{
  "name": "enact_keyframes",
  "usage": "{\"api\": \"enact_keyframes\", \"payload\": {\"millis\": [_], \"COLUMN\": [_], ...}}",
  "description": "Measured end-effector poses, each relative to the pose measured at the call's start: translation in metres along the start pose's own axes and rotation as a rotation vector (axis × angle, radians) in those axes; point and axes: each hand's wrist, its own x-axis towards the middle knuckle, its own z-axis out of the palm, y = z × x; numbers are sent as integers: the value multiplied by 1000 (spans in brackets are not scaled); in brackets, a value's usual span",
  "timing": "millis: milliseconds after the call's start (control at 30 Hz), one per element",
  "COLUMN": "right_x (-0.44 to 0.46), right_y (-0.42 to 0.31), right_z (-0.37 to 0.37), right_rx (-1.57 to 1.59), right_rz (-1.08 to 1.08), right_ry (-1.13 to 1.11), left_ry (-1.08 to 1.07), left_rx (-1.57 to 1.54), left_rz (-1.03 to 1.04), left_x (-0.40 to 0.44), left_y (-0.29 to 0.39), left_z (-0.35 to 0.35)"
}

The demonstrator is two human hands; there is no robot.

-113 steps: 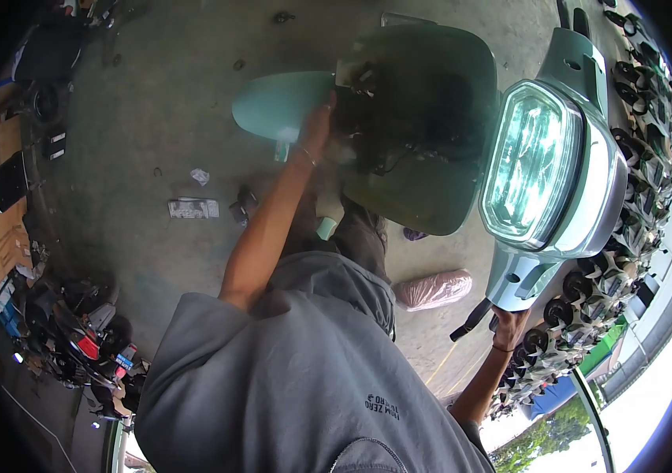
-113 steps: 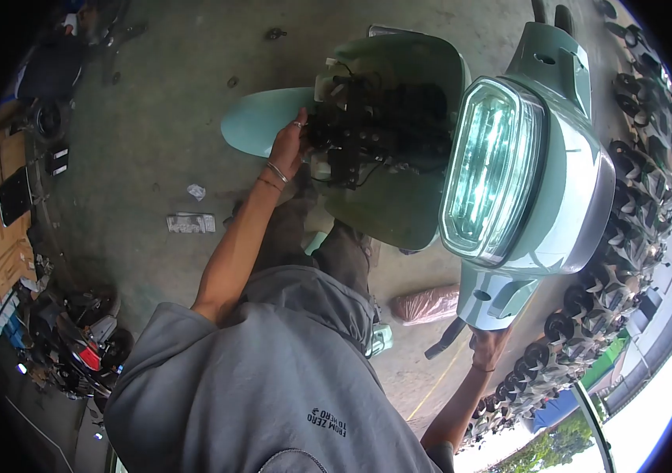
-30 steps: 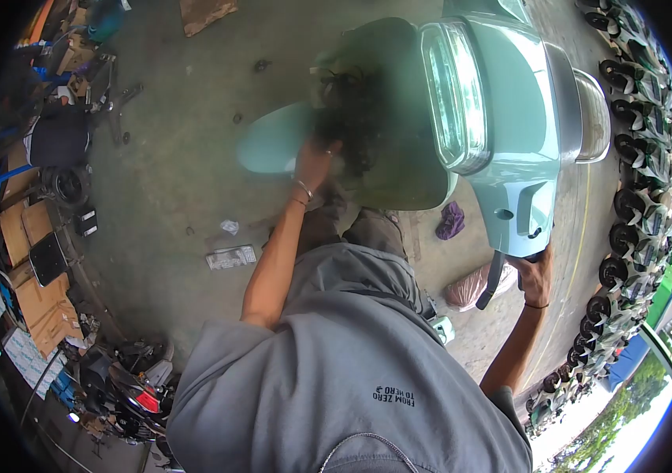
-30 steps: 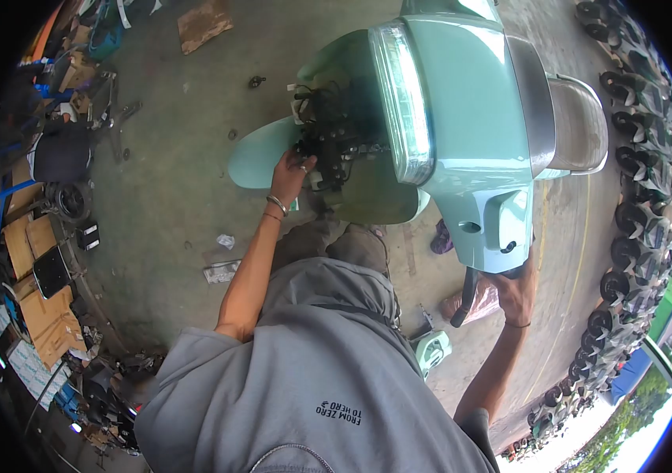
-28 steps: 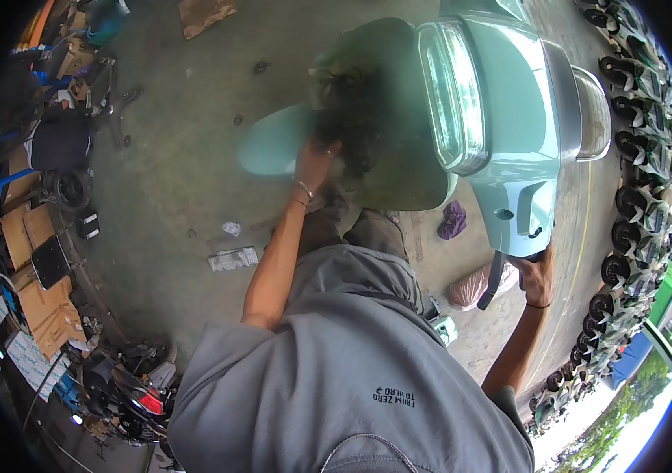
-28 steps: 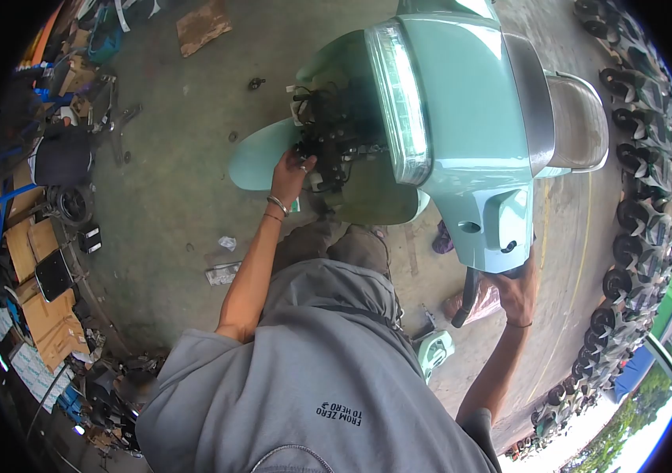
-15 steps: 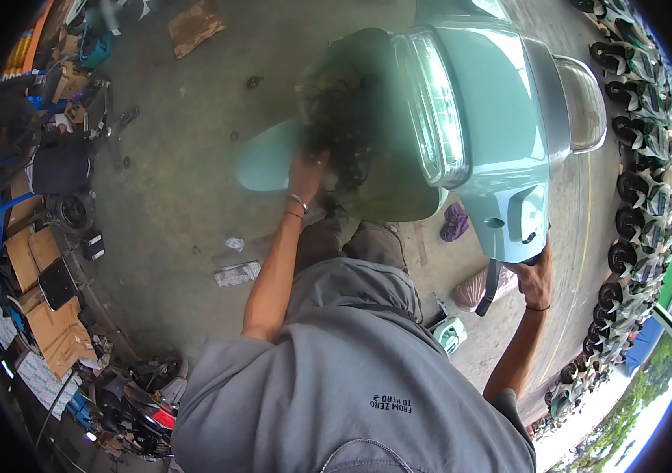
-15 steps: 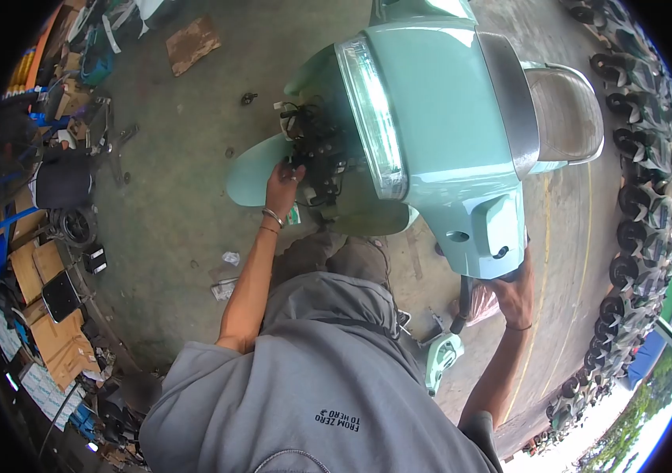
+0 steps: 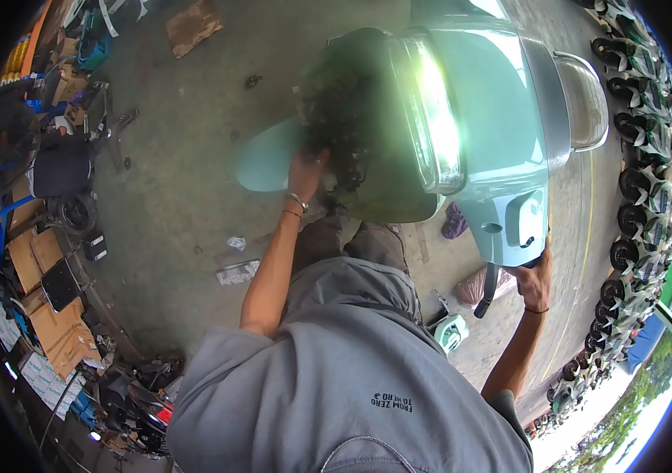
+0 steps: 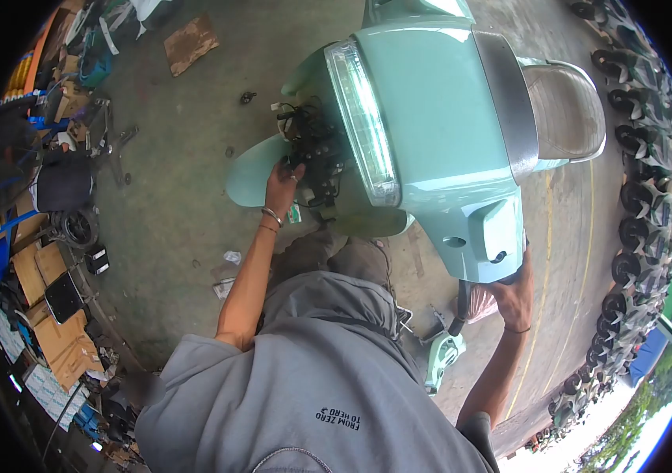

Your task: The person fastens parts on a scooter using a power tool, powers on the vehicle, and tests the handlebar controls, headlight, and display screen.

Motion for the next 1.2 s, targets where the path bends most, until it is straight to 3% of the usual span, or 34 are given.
{"api": "enact_keyframes", "payload": {"millis": [67,300,400,800,1200], "right_x": [0,-2,-1,-2,-1], "right_y": [3,-7,-7,-3,-3], "right_z": [0,7,5,4,1], "right_rx": [-7,94,75,24,88], "right_rz": [-8,13,21,-10,16], "right_ry": [13,35,35,46,-20], "left_ry": [44,41,70,38,131], "left_rx": [-64,-14,-122,-4,-174], "left_rz": [90,48,118,17,-17], "left_x": [5,3,1,-6,-18], "left_y": [-13,-14,-11,-15,-34], "left_z": [5,8,11,4,3]}}
